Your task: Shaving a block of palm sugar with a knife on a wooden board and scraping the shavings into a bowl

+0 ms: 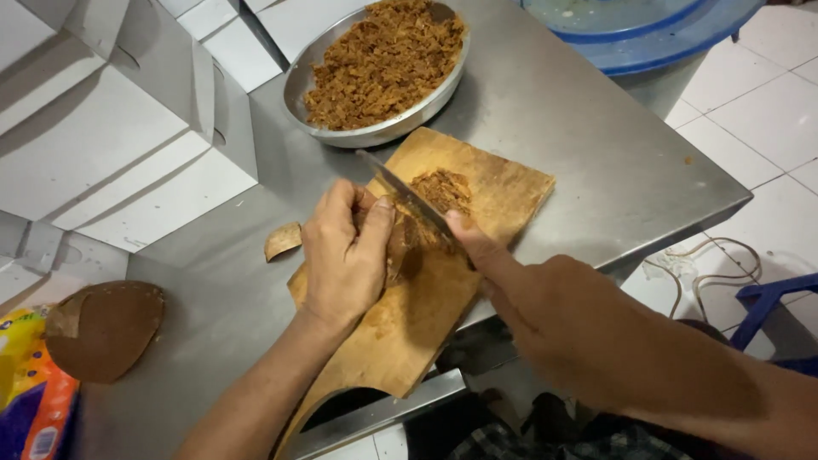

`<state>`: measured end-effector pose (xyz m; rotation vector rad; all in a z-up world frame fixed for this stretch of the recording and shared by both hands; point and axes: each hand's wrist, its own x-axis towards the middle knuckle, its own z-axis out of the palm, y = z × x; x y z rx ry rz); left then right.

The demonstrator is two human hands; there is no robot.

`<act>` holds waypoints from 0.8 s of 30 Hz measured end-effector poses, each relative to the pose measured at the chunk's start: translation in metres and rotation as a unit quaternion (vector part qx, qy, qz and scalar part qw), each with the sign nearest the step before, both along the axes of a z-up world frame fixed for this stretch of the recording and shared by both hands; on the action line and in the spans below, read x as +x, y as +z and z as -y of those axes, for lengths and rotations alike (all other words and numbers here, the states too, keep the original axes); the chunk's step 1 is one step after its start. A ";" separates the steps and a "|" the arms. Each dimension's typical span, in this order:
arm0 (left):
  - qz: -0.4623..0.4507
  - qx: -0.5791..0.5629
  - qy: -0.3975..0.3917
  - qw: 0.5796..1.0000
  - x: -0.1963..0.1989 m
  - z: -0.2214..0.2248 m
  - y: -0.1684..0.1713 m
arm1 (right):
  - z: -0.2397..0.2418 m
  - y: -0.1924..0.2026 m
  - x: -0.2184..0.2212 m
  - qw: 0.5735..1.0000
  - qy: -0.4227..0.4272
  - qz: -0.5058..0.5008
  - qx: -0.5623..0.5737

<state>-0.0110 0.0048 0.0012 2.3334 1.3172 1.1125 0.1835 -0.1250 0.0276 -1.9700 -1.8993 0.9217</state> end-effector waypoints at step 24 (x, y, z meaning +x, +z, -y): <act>0.021 0.092 -0.001 0.996 0.000 -0.001 -0.011 | -0.017 0.011 -0.016 0.990 0.042 0.053 -0.124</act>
